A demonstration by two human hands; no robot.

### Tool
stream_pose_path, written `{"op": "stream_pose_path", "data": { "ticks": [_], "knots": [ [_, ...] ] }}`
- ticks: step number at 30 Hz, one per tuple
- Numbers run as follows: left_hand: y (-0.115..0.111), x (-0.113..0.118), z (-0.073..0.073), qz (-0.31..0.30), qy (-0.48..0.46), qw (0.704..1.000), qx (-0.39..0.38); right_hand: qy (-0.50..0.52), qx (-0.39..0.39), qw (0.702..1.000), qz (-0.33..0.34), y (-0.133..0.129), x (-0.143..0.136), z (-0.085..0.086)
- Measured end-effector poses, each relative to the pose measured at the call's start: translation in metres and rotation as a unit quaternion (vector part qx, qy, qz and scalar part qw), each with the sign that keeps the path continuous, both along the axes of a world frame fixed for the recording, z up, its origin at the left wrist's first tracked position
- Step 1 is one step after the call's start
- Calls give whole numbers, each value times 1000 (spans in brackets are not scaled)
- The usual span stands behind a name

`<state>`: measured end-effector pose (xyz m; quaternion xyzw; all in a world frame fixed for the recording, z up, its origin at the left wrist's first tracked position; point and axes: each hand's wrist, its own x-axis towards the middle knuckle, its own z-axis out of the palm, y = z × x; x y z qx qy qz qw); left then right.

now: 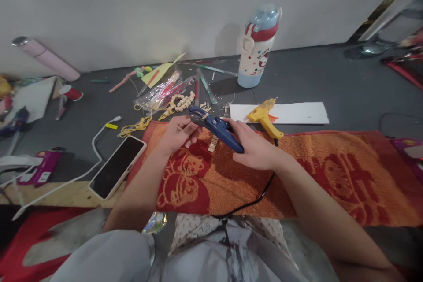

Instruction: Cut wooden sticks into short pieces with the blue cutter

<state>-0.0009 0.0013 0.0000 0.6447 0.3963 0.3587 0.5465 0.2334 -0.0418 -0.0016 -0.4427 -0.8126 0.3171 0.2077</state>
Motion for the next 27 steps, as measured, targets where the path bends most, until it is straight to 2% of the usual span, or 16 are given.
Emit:
{"op": "stream_pose_path", "data": {
  "ticks": [8, 15, 27],
  "knots": [
    [0, 5, 2, -12, 46, 999, -11, -36, 27, 999, -30, -1, 1, 2],
    [1, 7, 1, 19, 66, 997, 48, -55, 37, 997, -35, 0, 2, 0],
    [0, 8, -1, 37, 121, 991, 43, -75, 60, 994, -52, -1, 0, -2]
  ]
}}
